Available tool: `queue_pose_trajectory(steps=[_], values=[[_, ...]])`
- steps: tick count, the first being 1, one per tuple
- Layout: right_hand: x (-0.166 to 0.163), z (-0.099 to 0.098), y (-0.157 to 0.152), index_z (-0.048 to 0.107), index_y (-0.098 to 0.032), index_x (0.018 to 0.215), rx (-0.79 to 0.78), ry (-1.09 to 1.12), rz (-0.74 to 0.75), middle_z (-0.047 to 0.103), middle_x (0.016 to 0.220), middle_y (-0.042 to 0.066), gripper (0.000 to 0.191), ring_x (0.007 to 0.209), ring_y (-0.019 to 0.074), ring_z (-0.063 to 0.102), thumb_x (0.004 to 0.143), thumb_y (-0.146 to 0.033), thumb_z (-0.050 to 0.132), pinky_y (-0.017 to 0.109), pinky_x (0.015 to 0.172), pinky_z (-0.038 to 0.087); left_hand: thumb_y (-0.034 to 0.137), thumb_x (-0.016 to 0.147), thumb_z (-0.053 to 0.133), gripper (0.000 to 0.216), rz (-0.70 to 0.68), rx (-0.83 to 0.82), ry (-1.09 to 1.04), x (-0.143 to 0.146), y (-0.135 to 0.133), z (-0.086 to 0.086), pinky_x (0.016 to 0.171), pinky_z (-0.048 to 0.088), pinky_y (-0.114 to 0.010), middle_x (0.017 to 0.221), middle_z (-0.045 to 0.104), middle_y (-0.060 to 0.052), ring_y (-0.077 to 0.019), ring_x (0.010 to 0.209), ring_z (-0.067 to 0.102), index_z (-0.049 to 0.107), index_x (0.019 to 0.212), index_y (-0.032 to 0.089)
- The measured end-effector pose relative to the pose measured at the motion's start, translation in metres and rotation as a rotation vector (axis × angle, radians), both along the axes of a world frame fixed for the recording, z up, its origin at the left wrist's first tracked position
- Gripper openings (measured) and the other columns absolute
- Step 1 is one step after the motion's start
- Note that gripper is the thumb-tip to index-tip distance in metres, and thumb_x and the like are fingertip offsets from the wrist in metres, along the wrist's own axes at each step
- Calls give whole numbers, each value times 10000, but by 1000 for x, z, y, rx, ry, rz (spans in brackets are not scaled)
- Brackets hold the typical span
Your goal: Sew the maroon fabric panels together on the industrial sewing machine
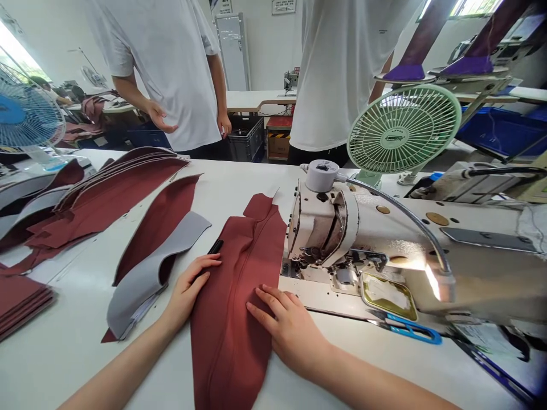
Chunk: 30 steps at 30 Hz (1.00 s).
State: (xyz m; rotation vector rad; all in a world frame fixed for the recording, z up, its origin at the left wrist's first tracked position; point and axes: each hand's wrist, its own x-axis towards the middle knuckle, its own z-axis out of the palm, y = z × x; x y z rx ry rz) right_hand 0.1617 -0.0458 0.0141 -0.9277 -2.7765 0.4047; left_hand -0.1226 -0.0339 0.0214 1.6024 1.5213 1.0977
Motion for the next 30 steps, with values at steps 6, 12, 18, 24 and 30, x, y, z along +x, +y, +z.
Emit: queue_pose_trajectory(steps=[6, 12, 18, 24, 30], values=[[0, -1, 0, 436, -260, 1481, 0, -3, -3, 421, 1529, 125, 567, 1400, 292, 385, 921, -205, 511, 486, 1045, 411, 387, 920, 484, 298, 1, -11, -7, -1, 0, -2, 1169, 302, -496, 1349, 580, -83, -268, 1302, 489, 689, 1068, 229], [0, -3, 1, 442, -254, 1478, 13, 4, -3, 425, 1528, 124, 550, 1394, 291, 396, 933, -203, 497, 479, 1041, 416, 363, 927, 477, 291, -13, -3, 5, -2, 0, -4, 1171, 303, -469, 1360, 569, -78, -257, 1304, 483, 682, 1084, 229], [0, -6, 2, 443, -241, 1477, 31, 17, 14, 426, 1525, 132, 540, 1393, 305, 398, 939, -206, 480, 479, 1027, 427, 352, 921, 480, 292, 11, 10, -8, -2, 0, -7, 1166, 303, -469, 1346, 578, -81, -261, 1290, 489, 689, 1076, 220], [0, -3, 2, 459, -239, 1467, 19, 14, 11, 433, 1520, 132, 529, 1393, 305, 400, 939, -214, 482, 477, 1032, 424, 350, 921, 480, 287, 3, 13, -9, -2, 0, -7, 1161, 310, -471, 1350, 577, -71, -260, 1293, 491, 691, 1074, 229], [0, -3, 0, 442, -250, 1476, -3, 8, 10, 424, 1529, 120, 543, 1405, 297, 380, 936, -224, 493, 484, 1052, 402, 357, 924, 483, 282, 0, 16, 1, -3, 0, -5, 1154, 323, -463, 1340, 583, -67, -254, 1287, 496, 690, 1066, 229]])
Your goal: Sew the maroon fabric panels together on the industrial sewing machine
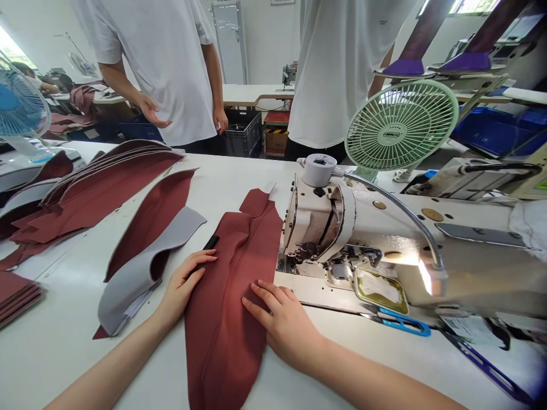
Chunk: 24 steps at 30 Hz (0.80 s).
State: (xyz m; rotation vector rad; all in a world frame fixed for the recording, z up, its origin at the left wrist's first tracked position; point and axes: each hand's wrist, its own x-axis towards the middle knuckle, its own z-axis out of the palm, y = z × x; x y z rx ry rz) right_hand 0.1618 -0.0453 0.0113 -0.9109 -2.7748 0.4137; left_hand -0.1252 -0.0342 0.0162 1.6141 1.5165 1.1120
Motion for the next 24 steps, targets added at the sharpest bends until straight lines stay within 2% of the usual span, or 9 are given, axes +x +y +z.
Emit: queue_pose_trajectory(steps=[24], values=[[0, -3, 0, 422, -242, 1486, 26, -10, 6, 417, 1531, 122, 565, 1416, 293, 341, 925, -211, 482, 473, 1036, 391, 371, 919, 482, 289, 2, -3, -2, 2, -1, 2, 1146, 342, -453, 1335, 590, -59, -259, 1290, 500, 688, 1073, 239]])
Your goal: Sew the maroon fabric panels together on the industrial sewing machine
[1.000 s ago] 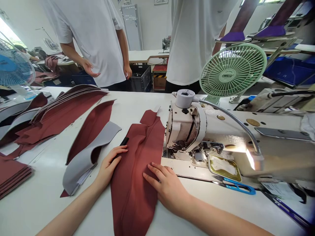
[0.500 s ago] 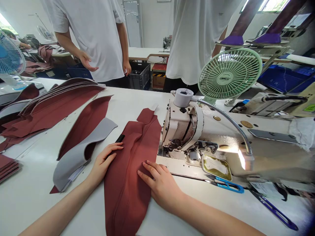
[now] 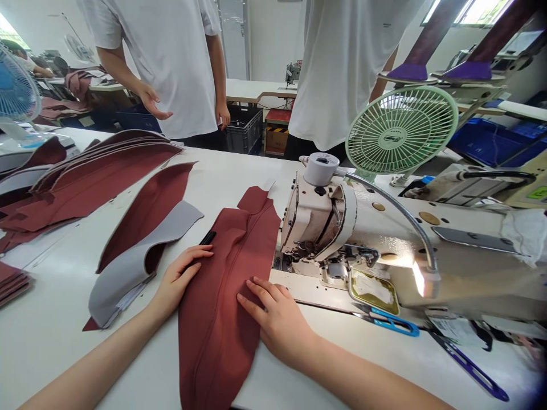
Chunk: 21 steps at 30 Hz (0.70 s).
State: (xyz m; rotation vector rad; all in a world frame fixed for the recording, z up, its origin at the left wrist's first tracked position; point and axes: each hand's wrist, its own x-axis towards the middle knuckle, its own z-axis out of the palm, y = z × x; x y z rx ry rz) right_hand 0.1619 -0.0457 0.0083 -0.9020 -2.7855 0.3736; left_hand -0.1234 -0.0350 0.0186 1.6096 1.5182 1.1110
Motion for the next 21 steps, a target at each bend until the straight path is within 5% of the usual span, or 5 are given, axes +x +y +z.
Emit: queue_pose_trajectory(steps=[21], values=[[-2, 6, -1, 432, -251, 1487, -8, -55, -2, 406, 1539, 119, 586, 1419, 283, 343, 910, -180, 503, 452, 1063, 381, 369, 947, 456, 319, 70, 121, 152, 2, -1, 2, 1167, 320, -489, 1379, 570, -84, -264, 1340, 464, 659, 1138, 213]])
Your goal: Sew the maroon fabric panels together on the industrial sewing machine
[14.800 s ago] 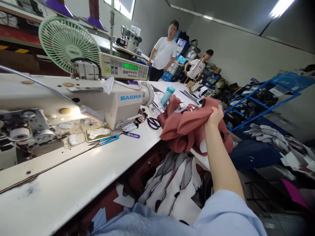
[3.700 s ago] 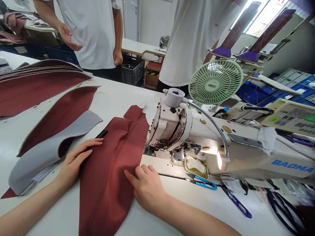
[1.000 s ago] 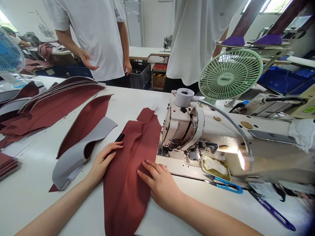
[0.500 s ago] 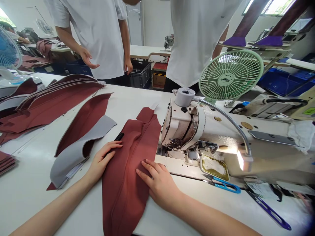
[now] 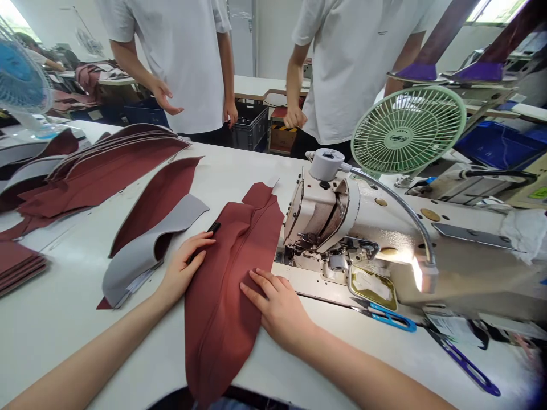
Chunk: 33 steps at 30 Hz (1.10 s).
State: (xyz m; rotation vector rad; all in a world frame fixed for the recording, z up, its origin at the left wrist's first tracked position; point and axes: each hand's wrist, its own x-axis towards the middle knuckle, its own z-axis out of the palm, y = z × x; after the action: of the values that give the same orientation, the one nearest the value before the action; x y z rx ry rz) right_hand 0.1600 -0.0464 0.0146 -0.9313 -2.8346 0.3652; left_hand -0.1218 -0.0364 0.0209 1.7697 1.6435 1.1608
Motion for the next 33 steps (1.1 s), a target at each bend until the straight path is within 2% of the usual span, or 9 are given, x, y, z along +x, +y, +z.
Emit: queue_pose_trajectory(steps=[3, 6, 10, 14, 19, 21, 25, 28, 33], values=[[0, 1, 0, 434, -239, 1489, 11, -15, -1, 409, 1537, 121, 603, 1414, 287, 350, 896, -151, 504, 457, 1074, 372, 299, 955, 446, 321, -19, 103, 238, -6, -16, 18, 1178, 284, -507, 1416, 549, -60, -263, 1410, 388, 632, 1211, 247], [0, 3, 1, 455, -228, 1476, 3, 4, -11, 437, 1519, 116, 609, 1398, 285, 376, 881, -103, 483, 459, 1069, 376, 131, 933, 395, 477, -207, 164, 506, -16, -51, 31, 1154, 316, -481, 1478, 494, -40, -249, 1413, 396, 548, 1347, 310], [-3, 11, -3, 506, -262, 1437, -47, 94, -60, 511, 1465, 79, 591, 1303, 241, 484, 882, -66, 456, 418, 1043, 403, 35, 853, 477, 629, -310, 336, 717, -17, -105, 22, 1125, 363, -481, 1516, 444, -61, -281, 1451, 338, 486, 1401, 344], [-12, 20, -23, 522, -256, 1421, -49, 124, 27, 568, 1404, 75, 504, 1184, 221, 557, 929, -153, 476, 393, 1003, 434, 95, 819, 635, 549, -332, 509, 688, -3, -128, 10, 1088, 422, -522, 1445, 524, -78, -326, 1443, 344, 546, 1306, 333], [-14, 25, -43, 464, -220, 1464, 8, 69, 129, 566, 1388, 117, 504, 1114, 241, 573, 961, -258, 476, 417, 964, 448, 118, 909, 538, 425, -283, 549, 491, -2, -123, 21, 1028, 515, -421, 1390, 569, -105, -256, 1332, 509, 576, 1291, 298], [-11, 24, -36, 464, -253, 1462, -2, 67, 168, 558, 1396, 99, 514, 1173, 244, 544, 950, -288, 507, 425, 999, 424, 138, 937, 504, 364, -269, 503, 439, -6, -121, 28, 986, 533, -358, 1274, 651, -99, -206, 1190, 615, 611, 1257, 277], [-9, 18, 0, 456, -236, 1466, 19, 52, 200, 406, 1537, 112, 622, 1426, 294, 319, 866, -284, 611, 489, 1119, 303, 147, 941, 453, 293, -427, 321, 464, -10, -122, 44, 848, 535, -320, 955, 739, -57, -185, 908, 667, 702, 1052, 255], [-16, 17, 20, 454, -162, 1468, -16, 33, 144, 338, 1571, 156, 622, 1426, 272, 351, 859, -204, 568, 460, 1115, 329, 125, 891, 443, 295, -509, 23, 420, -14, -129, 55, 754, 508, -311, 772, 692, -37, -187, 770, 623, 706, 840, 250], [-26, 23, 6, 545, -223, 1396, -220, 102, 329, 450, 1516, 81, 691, 1400, 217, 411, 740, -25, 455, 432, 1090, 387, 118, 788, 444, 308, -578, -491, 69, -34, -144, 64, 743, 519, -281, 741, 692, -29, -204, 759, 620, 717, 724, 244]])
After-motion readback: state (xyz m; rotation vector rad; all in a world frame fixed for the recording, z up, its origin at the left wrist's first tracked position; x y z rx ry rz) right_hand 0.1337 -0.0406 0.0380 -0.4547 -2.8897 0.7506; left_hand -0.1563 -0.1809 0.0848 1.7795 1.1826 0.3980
